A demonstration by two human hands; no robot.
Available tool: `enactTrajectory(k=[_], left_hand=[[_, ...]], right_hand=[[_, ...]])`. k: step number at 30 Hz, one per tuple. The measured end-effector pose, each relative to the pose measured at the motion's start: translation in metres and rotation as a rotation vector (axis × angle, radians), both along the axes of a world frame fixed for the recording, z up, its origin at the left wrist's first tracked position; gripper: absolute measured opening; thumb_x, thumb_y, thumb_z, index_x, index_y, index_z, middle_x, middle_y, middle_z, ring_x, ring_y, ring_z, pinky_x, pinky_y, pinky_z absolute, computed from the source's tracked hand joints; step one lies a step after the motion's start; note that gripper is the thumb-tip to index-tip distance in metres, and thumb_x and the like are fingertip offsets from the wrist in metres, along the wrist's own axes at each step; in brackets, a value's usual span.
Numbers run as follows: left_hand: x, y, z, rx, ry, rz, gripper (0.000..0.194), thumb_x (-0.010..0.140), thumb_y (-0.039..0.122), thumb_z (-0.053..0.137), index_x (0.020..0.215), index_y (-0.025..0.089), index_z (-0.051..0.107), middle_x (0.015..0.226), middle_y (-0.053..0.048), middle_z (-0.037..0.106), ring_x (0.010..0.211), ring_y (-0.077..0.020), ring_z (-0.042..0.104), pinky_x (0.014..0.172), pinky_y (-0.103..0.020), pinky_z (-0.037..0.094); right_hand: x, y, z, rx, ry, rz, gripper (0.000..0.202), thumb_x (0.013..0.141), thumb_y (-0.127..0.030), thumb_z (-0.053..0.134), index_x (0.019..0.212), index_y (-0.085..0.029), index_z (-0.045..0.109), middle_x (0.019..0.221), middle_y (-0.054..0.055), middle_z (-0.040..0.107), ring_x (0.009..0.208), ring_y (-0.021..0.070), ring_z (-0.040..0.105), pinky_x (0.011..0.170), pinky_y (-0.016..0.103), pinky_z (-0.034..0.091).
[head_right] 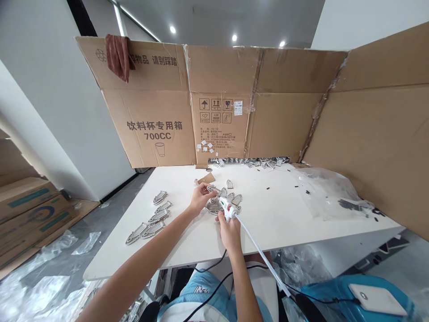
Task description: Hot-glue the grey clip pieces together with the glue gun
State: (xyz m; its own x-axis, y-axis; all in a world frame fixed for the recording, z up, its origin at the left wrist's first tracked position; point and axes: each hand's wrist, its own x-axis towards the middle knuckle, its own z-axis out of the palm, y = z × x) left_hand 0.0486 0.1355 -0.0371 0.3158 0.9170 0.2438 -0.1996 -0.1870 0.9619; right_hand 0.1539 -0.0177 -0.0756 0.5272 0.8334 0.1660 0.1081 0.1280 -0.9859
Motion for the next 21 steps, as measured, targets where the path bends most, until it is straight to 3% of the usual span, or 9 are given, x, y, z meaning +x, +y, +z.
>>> enactTrajectory(k=[10,21], left_hand=[[0.001,-0.002,0.003,-0.036,-0.025,-0.015,0.048,0.07,0.039,0.097,0.097,0.021,0.062,0.084,-0.002,0.077,0.081,-0.0205,0.078,0.084,-0.038,0.065],[0.002,-0.003,0.005,-0.07,-0.068,-0.019,0.052,0.066,0.039,0.1,0.095,0.022,0.06,0.085,-0.002,0.077,0.082,-0.0208,0.078,0.086,-0.042,0.068]], right_hand=[[-0.001,-0.001,0.002,-0.013,-0.01,-0.015,0.034,0.094,-0.059,0.064,0.093,-0.025,0.07,0.068,0.003,0.068,0.068,0.0245,0.067,0.059,0.031,0.05],[-0.004,-0.007,0.012,-0.06,0.112,-0.006,0.041,0.089,-0.064,0.07,0.086,-0.024,0.071,0.047,-0.005,0.046,0.041,0.0173,0.041,0.041,0.03,0.035]])
